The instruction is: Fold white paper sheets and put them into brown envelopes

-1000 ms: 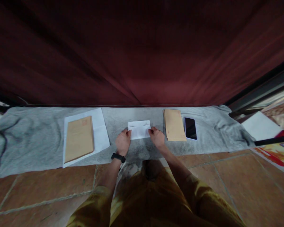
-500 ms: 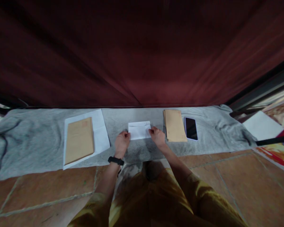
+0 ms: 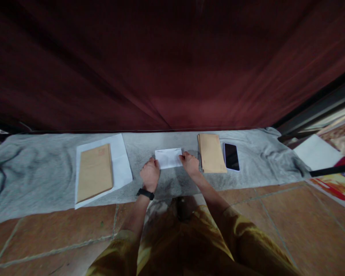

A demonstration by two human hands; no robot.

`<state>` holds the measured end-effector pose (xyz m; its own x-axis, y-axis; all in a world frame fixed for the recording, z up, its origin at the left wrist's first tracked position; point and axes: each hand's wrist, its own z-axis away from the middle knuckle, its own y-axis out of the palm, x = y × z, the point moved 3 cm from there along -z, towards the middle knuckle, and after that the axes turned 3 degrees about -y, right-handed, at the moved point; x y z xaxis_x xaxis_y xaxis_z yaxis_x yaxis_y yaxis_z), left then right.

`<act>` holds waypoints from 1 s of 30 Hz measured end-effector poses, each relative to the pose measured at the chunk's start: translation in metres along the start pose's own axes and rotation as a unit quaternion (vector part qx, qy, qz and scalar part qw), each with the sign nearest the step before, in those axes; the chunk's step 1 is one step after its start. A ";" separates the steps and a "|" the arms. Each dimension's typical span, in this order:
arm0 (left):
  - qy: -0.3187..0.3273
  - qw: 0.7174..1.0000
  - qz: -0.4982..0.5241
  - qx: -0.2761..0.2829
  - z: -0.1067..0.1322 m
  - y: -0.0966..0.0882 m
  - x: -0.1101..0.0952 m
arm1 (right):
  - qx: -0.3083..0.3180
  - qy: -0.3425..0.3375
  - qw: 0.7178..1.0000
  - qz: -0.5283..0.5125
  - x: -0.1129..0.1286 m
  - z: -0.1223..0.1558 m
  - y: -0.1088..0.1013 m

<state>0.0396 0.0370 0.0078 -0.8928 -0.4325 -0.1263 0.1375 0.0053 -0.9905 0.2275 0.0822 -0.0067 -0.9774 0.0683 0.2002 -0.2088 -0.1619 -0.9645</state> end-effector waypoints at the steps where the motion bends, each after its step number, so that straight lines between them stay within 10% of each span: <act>1: -0.001 1.000 0.003 0.000 -0.001 0.000 0.000 | 0.001 0.002 1.000 0.001 0.000 -0.001 0.000; 30: -0.013 0.999 0.012 0.030 -0.013 -0.006 -0.004 | -0.004 0.010 1.000 0.013 0.003 -0.016 -0.006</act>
<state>0.0368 0.0500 0.0133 -0.8771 -0.4568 -0.1485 0.1861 -0.0380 -0.9818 0.2260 0.0986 -0.0031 -0.9818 0.0830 0.1707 -0.1821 -0.1568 -0.9707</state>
